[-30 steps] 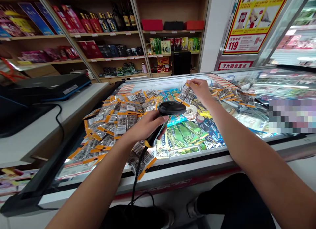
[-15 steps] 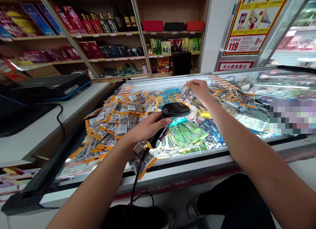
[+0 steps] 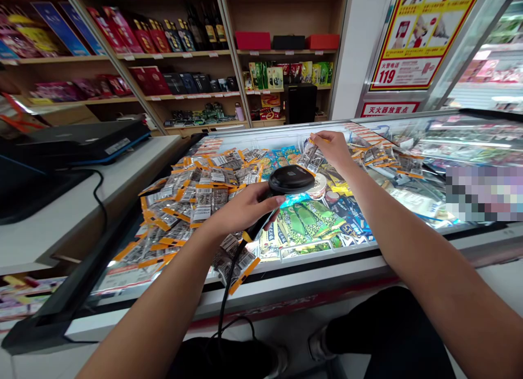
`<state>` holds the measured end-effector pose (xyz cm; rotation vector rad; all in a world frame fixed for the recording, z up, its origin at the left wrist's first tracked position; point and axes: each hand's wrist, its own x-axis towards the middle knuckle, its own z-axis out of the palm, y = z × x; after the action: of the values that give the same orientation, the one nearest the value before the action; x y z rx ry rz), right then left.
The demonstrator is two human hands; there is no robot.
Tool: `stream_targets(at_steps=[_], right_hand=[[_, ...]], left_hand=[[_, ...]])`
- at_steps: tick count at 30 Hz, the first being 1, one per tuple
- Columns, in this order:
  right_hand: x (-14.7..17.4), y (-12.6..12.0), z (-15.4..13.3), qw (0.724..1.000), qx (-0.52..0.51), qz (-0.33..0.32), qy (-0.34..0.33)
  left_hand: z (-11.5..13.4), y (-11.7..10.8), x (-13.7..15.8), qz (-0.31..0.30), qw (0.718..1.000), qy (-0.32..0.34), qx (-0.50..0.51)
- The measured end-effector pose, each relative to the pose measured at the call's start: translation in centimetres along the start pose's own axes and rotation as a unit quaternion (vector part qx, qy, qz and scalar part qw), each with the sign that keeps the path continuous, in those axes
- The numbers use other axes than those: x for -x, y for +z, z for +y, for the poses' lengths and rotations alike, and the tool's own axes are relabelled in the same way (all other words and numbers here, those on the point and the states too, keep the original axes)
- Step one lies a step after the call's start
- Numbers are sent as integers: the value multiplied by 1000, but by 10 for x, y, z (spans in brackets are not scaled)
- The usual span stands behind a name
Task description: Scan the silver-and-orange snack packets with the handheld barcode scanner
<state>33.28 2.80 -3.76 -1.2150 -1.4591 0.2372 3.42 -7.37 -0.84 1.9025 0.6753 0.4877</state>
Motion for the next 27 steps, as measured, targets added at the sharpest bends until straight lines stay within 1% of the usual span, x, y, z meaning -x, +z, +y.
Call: stream_targets(at_steps=[2, 4, 6, 7, 8, 9, 10, 11, 12, 13, 14, 15, 16, 17, 18, 20, 22, 24, 27], right_hand=[[0, -3, 5, 999, 48, -11, 14], [1, -9, 11, 987, 147, -12, 59], [3, -15, 16, 955, 274, 13, 108], [5, -17, 16, 936, 331, 35, 118], [7, -17, 14, 920, 372, 59, 111], [9, -15, 10, 912, 393, 72, 91], [12, -10, 4, 917, 389, 67, 64], [17, -3, -4, 932, 357, 41, 37], [23, 8, -15, 953, 304, -6, 18], [31, 20, -26, 970, 230, -73, 6], [41, 34, -38, 978, 150, -143, 9], [52, 49, -50, 975, 81, -204, 21], [64, 63, -61, 966, 34, -252, 36], [75, 77, -71, 956, 18, -289, 53], [84, 88, -78, 948, 26, -311, 55], [97, 104, -86, 945, 58, -319, 49], [101, 110, -86, 947, 66, -310, 50], [97, 109, -81, 948, 34, -309, 69], [86, 99, -71, 947, -24, -300, 110]], left_hand=[[-1, 0, 0, 7, 999, 3, 32], [-1, 0, 0, 36, 996, 12, 81], [-2, -1, -2, 95, 986, 25, 131], [-2, -2, -3, 129, 979, 29, 153], [-1, -4, -4, 160, 972, 28, 172], [-1, -6, -5, 189, 964, 26, 188], [0, -8, -5, 214, 956, 23, 201], [1, -11, -6, 236, 948, 20, 212], [1, -13, -6, 258, 940, 19, 222], [2, -16, -6, 279, 932, 21, 229], [3, -18, -6, 299, 924, 25, 235], [3, -20, -6, 317, 917, 29, 240], [4, -22, -5, 332, 911, 31, 243], [4, -24, -5, 343, 906, 30, 246], [4, -25, -4, 350, 902, 27, 250], [4, -26, -3, 360, 896, 20, 260], [4, -27, -3, 363, 892, 21, 268], [3, -26, -4, 363, 891, 27, 272], [2, -25, -5, 352, 895, 29, 272]])
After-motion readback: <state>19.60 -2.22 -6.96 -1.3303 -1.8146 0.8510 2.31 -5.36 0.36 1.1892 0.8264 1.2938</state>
